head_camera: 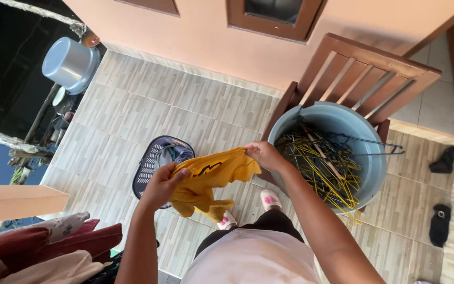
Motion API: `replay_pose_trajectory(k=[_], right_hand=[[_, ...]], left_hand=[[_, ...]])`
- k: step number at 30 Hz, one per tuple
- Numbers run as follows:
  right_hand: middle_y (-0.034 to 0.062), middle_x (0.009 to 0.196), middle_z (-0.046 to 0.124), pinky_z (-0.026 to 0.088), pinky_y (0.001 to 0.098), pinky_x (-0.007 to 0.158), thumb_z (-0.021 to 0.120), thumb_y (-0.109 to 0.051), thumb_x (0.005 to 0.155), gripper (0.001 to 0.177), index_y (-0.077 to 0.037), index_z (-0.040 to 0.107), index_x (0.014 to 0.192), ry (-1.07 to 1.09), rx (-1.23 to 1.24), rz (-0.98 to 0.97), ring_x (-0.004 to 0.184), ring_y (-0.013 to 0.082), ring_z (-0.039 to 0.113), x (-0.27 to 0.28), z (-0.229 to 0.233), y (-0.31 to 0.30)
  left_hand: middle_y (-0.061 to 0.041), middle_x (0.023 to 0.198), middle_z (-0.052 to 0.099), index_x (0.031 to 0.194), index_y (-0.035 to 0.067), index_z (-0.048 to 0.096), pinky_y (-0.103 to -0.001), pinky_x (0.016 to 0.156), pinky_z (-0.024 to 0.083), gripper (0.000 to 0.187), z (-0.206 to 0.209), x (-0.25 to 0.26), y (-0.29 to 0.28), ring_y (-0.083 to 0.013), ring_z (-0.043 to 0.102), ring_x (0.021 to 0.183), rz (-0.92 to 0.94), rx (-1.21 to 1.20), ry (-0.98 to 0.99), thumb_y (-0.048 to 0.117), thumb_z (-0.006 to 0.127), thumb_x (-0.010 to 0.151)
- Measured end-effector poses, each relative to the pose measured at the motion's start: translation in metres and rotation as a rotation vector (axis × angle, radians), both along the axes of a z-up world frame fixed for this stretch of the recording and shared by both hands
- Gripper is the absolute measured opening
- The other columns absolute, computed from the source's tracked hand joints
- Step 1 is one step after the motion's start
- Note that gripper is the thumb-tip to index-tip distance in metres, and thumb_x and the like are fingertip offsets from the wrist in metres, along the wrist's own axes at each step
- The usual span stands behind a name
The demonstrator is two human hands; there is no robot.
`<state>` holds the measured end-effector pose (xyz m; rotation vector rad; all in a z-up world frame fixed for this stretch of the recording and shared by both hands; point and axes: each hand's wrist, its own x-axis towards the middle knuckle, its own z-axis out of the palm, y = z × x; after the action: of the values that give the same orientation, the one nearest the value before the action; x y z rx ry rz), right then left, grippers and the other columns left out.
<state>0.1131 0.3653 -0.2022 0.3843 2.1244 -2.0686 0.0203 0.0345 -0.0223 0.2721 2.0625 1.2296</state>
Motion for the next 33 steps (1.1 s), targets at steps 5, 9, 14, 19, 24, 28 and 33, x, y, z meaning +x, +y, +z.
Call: replay_pose_trajectory(k=[5, 9, 14, 19, 24, 28, 33], right_hand=[[0.0056, 0.103, 0.077, 0.056, 0.0312, 0.085, 0.063, -0.019, 0.097, 0.03, -0.002, 0.071, 0.119, -0.117, 0.03, 0.001, 0.095, 0.0138, 0.071, 0.045, -0.075, 0.061], [0.0045, 0.107, 0.075, 0.051, 0.0349, 0.077, 0.066, -0.023, 0.093, 0.035, -0.008, 0.071, 0.124, -0.412, -0.046, -0.096, 0.093, 0.0177, 0.064, 0.1, -0.155, 0.163], [0.008, 0.105, 0.077, 0.055, 0.0379, 0.085, 0.061, -0.03, 0.097, 0.03, -0.009, 0.074, 0.115, -0.385, 0.416, -0.208, 0.096, 0.0225, 0.072, 0.152, -0.218, 0.256], [0.0216, 0.098, 0.079, 0.056, 0.0452, 0.089, 0.059, -0.042, 0.103, 0.045, -0.001, 0.078, 0.101, -0.645, 0.561, 0.172, 0.092, 0.0363, 0.075, 0.191, -0.236, 0.282], [0.0209, 0.112, 0.073, 0.054, 0.0501, 0.092, 0.062, -0.04, 0.095, 0.037, -0.007, 0.077, 0.105, -0.737, 0.867, 0.128, 0.104, 0.0394, 0.069, 0.195, -0.191, 0.246], [0.0152, 0.111, 0.076, 0.057, 0.0506, 0.093, 0.056, -0.037, 0.102, 0.035, -0.009, 0.077, 0.103, -0.373, 0.983, 0.086, 0.106, 0.0369, 0.072, 0.188, -0.149, 0.199], [0.0135, 0.115, 0.076, 0.061, 0.0473, 0.086, 0.069, -0.019, 0.084, 0.023, -0.01, 0.078, 0.103, -0.534, 1.101, 0.573, 0.106, 0.0333, 0.074, 0.21, -0.234, 0.185]], left_hand=[[0.0, 0.088, 0.07, 0.106, 0.002, 0.069, -0.024, 0.068, 0.052, 0.025, 0.007, 0.031, 0.042, -0.0048, 0.061, 0.078, 0.01, 0.119, -0.072, 0.025, 0.066, 0.097], [-0.004, 0.097, 0.07, 0.114, -0.003, 0.064, -0.026, 0.073, 0.052, 0.028, -0.031, 0.058, 0.056, -0.0077, 0.062, 0.085, 0.13, 0.179, -0.058, 0.021, 0.068, 0.099], [-0.004, 0.109, 0.07, 0.121, 0.0, 0.06, -0.025, 0.085, 0.053, 0.033, -0.042, 0.111, 0.095, -0.0093, 0.066, 0.098, 0.308, 0.271, -0.094, 0.018, 0.068, 0.094], [-0.005, 0.106, 0.069, 0.12, -0.001, 0.06, -0.026, 0.084, 0.053, 0.031, -0.05, 0.155, 0.138, -0.0099, 0.065, 0.096, 0.416, 0.26, -0.161, 0.018, 0.068, 0.096], [-0.004, 0.097, 0.068, 0.116, 0.0, 0.062, -0.026, 0.074, 0.051, 0.031, -0.056, 0.171, 0.159, -0.0085, 0.062, 0.086, 0.44, 0.119, -0.125, 0.025, 0.066, 0.099], [-0.002, 0.097, 0.068, 0.114, 0.0, 0.061, -0.025, 0.074, 0.052, 0.031, -0.05, 0.173, 0.178, -0.007, 0.062, 0.086, 0.434, 0.139, -0.113, 0.026, 0.065, 0.098], [-0.001, 0.094, 0.068, 0.112, 0.001, 0.063, -0.025, 0.071, 0.051, 0.029, -0.059, 0.173, 0.184, -0.0068, 0.061, 0.083, 0.306, 0.115, -0.093, 0.027, 0.065, 0.099]])
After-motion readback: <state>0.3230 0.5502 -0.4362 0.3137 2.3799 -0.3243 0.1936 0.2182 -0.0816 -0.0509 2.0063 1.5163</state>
